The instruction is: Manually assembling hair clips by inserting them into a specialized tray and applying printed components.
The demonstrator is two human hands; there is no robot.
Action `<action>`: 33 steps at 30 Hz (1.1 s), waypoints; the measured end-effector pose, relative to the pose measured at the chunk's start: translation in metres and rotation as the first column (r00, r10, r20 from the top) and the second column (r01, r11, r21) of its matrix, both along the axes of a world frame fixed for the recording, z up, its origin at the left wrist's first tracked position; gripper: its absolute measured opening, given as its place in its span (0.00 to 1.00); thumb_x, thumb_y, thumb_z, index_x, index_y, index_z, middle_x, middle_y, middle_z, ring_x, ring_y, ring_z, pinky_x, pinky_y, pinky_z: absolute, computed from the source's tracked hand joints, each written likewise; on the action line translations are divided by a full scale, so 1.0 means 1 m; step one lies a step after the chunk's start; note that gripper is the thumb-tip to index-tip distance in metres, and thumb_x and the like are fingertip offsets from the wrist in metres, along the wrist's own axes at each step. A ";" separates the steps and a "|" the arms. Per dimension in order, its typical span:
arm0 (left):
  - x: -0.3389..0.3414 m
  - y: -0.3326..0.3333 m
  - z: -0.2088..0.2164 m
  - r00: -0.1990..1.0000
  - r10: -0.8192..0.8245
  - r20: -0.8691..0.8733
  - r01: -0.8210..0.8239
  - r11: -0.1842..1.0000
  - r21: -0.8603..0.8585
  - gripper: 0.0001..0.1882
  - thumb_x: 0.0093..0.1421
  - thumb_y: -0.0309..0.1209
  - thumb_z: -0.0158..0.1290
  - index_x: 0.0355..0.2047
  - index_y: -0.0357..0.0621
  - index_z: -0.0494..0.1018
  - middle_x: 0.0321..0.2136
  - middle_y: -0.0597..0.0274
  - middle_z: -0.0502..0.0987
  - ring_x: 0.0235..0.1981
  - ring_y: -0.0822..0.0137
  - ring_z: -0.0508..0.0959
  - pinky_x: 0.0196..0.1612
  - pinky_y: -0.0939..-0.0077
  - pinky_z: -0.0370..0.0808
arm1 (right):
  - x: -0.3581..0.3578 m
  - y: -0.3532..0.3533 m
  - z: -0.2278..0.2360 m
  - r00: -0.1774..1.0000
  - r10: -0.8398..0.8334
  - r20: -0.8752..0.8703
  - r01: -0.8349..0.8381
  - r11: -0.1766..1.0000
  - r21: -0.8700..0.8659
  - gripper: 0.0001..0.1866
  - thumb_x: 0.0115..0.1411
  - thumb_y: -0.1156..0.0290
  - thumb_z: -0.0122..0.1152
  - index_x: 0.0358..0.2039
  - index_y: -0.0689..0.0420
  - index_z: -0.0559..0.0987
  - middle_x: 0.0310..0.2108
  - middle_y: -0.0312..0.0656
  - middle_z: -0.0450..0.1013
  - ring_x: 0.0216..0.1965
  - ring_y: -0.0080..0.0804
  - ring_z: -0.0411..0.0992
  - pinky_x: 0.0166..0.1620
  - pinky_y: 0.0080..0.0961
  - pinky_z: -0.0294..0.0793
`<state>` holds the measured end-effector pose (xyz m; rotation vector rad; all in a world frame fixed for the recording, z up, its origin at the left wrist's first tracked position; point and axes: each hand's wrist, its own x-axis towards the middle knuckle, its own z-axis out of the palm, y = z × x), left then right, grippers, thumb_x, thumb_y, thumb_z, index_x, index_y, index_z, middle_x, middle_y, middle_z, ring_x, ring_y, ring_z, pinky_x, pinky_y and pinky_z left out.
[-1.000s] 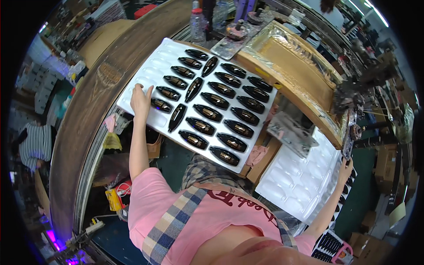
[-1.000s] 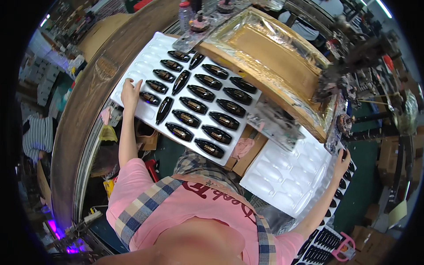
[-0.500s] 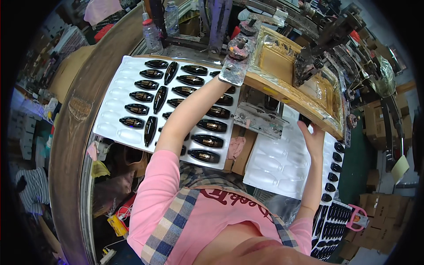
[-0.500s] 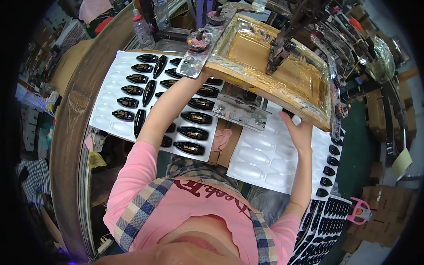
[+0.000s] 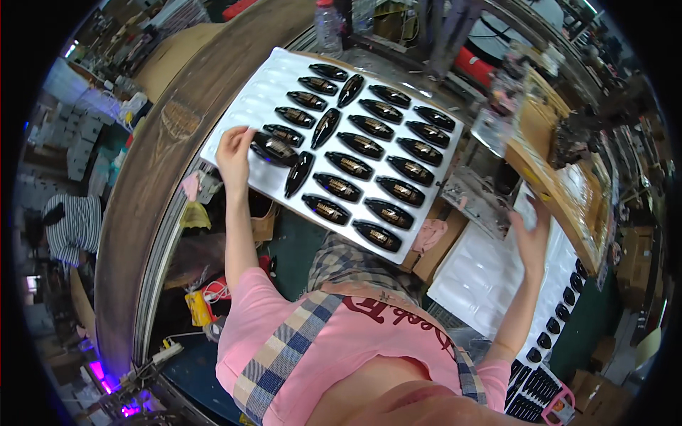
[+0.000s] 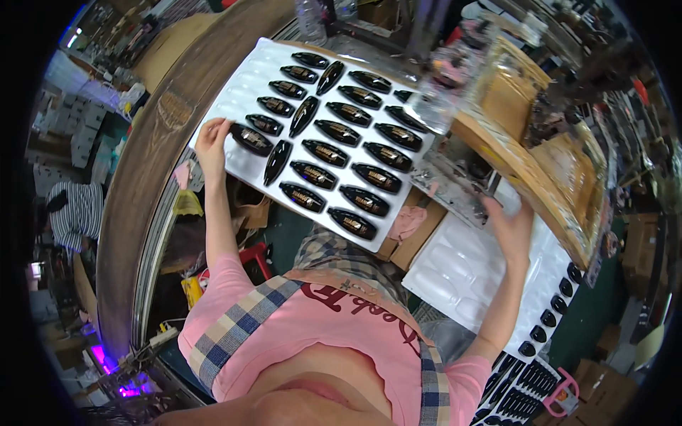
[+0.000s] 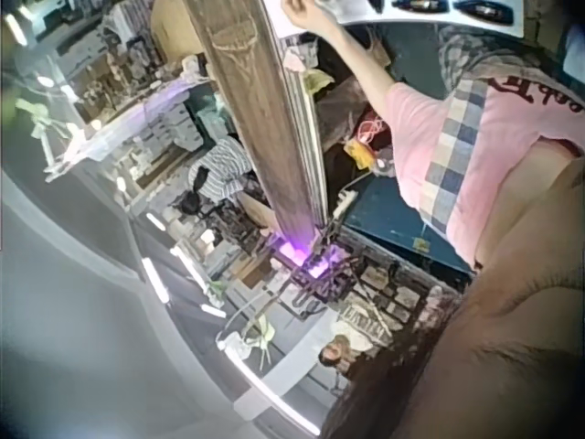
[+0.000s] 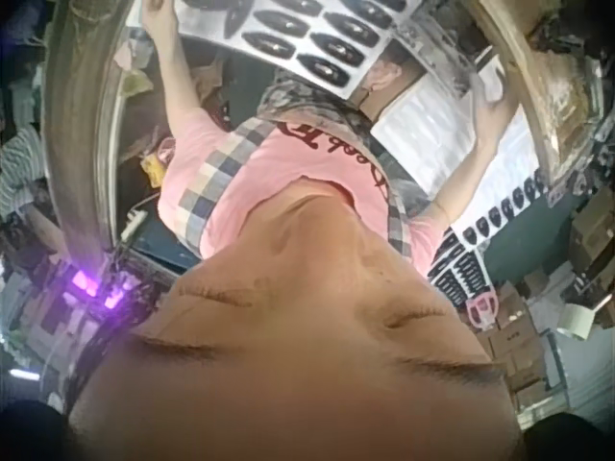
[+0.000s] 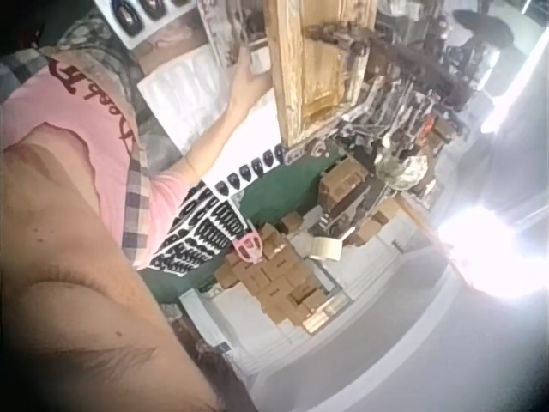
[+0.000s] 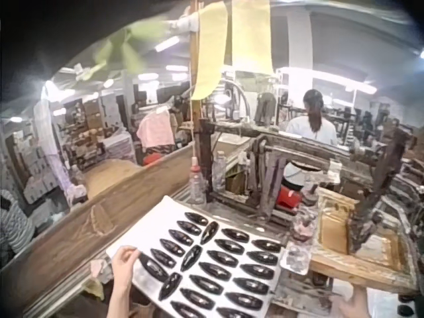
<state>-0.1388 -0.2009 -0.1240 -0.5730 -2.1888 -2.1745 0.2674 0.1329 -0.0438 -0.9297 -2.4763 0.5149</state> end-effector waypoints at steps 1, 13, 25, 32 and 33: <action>0.001 -0.027 -0.008 0.997 0.071 0.002 -0.071 0.997 -0.042 0.09 0.53 0.24 0.52 0.34 0.33 0.69 0.28 0.59 0.75 0.32 0.75 0.74 0.36 0.87 0.68 | 0.018 0.005 -0.002 0.994 -0.086 0.068 0.082 0.995 0.058 0.28 0.50 0.69 0.57 0.51 0.63 0.62 0.48 0.48 0.63 0.50 0.38 0.62 0.51 0.29 0.60; -0.034 -0.079 -0.094 0.929 0.021 -0.370 -0.260 0.749 -0.609 0.11 0.51 0.28 0.52 0.32 0.32 0.73 0.31 0.48 0.75 0.32 0.59 0.74 0.38 0.73 0.69 | 0.173 -0.023 0.028 0.831 -0.485 -0.273 0.466 0.874 -0.136 0.22 0.58 0.72 0.48 0.54 0.59 0.60 0.53 0.41 0.59 0.48 0.31 0.65 0.48 0.25 0.63; 0.064 0.108 0.021 0.921 -0.280 -0.270 0.181 0.923 -0.339 0.10 0.57 0.26 0.47 0.37 0.35 0.72 0.35 0.57 0.74 0.36 0.67 0.72 0.42 0.78 0.66 | 0.364 -0.073 -0.029 0.638 -0.708 0.304 0.767 0.549 -0.331 0.49 0.38 0.50 0.66 0.52 0.70 0.58 0.51 0.62 0.57 0.55 0.47 0.56 0.56 0.32 0.54; 0.119 0.216 0.059 0.754 -0.566 -0.335 0.458 0.817 -0.349 0.10 0.52 0.29 0.50 0.32 0.35 0.71 0.27 0.51 0.74 0.27 0.61 0.73 0.34 0.76 0.68 | 0.358 -0.088 -0.029 0.522 -0.828 0.207 0.836 0.545 0.071 0.42 0.40 0.52 0.66 0.50 0.66 0.62 0.48 0.58 0.61 0.51 0.48 0.59 0.54 0.32 0.56; 0.120 0.230 0.051 0.745 -0.548 -0.379 0.463 0.835 -0.298 0.11 0.52 0.30 0.50 0.33 0.36 0.71 0.29 0.49 0.74 0.30 0.59 0.73 0.36 0.73 0.68 | 0.342 -0.087 -0.021 0.522 -0.835 0.176 0.816 0.549 0.180 0.36 0.44 0.60 0.65 0.51 0.63 0.62 0.46 0.52 0.62 0.47 0.42 0.63 0.51 0.30 0.61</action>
